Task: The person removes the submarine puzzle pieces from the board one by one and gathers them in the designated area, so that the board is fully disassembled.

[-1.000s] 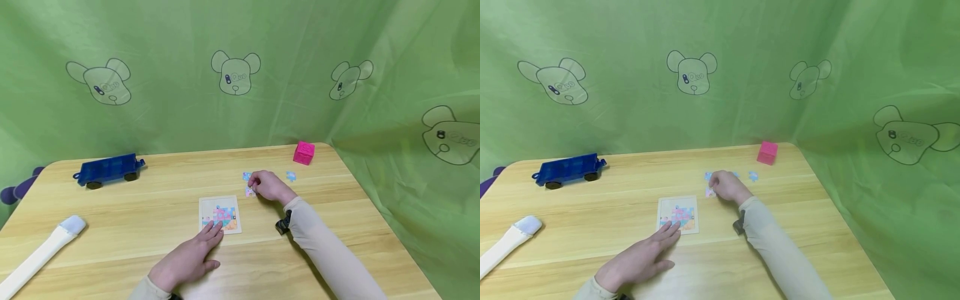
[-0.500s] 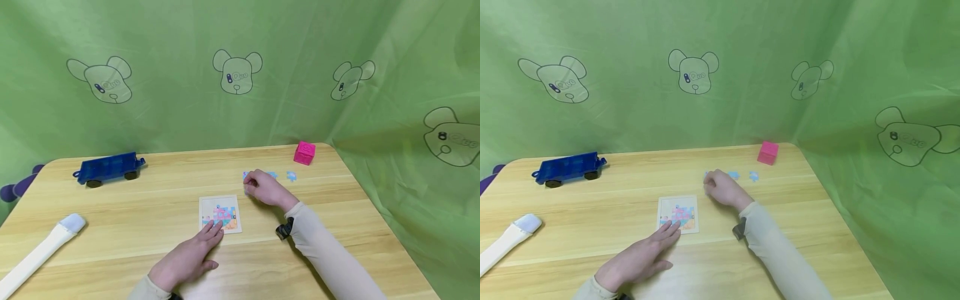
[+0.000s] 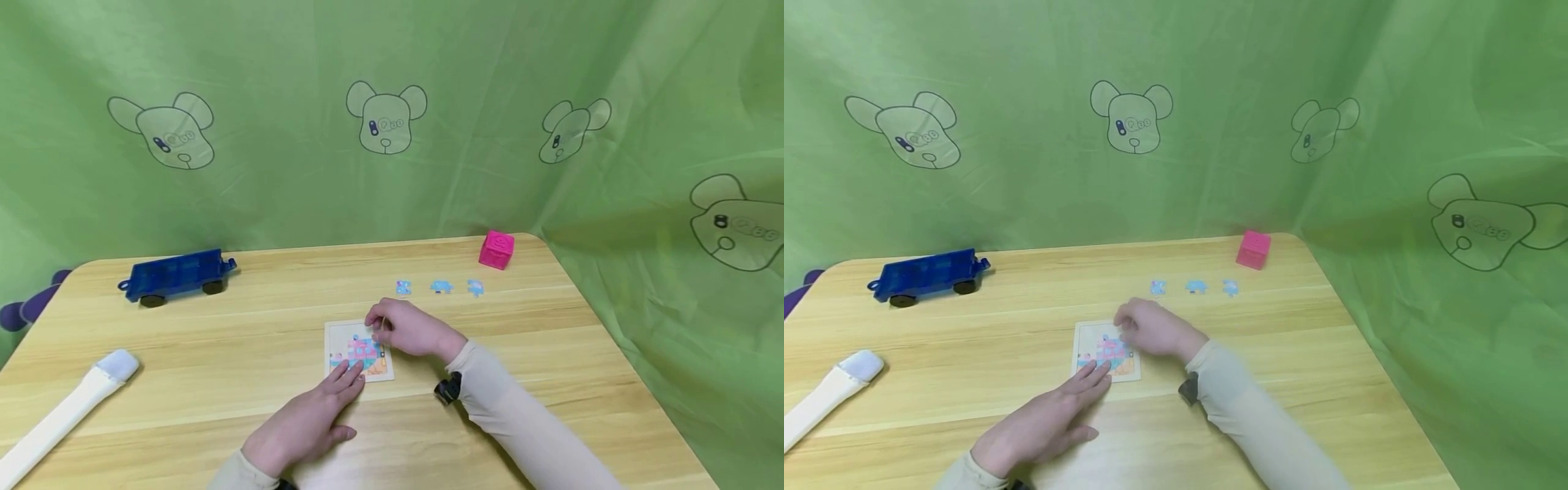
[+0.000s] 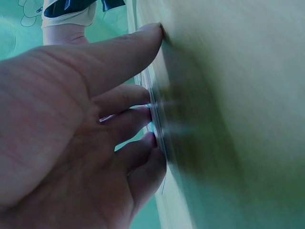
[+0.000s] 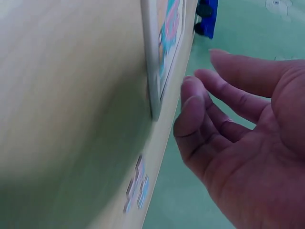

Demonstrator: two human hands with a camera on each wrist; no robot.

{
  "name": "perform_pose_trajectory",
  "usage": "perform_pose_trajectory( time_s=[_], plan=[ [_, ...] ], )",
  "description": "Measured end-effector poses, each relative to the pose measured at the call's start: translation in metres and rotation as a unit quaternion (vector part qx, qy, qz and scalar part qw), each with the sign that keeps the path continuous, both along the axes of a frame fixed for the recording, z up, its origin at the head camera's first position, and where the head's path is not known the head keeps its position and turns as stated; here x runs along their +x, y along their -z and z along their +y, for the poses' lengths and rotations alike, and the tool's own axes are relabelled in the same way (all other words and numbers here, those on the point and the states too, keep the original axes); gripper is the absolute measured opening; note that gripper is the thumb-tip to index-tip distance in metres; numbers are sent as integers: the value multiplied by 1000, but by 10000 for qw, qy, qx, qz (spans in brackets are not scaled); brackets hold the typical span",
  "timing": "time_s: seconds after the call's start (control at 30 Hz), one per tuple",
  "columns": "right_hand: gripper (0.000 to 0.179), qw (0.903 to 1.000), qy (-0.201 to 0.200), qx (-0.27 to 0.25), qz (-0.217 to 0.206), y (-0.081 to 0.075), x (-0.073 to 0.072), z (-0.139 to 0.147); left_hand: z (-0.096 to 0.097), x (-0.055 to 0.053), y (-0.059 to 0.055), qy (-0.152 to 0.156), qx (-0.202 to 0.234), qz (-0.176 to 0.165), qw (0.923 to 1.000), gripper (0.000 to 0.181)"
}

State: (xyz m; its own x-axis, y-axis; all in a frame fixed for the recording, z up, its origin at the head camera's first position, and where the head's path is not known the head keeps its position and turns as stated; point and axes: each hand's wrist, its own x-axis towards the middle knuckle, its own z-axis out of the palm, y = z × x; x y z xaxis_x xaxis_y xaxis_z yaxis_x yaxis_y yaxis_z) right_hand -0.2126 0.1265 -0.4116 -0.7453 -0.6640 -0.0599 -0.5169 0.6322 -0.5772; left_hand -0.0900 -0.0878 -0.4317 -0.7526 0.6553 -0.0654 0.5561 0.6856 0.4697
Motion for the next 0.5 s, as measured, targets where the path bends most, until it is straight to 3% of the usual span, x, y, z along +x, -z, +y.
perform_pose_trajectory(
  time_s=[0.23,0.5],
  plan=[
    [25,9988,-167,458,-17,2,6,-16,1,0,0,12,43,3,10000,70],
    [22,9977,-59,670,-93,8,5,-25,2,0,-3,-15,105,-41,9999,71]
  ],
)
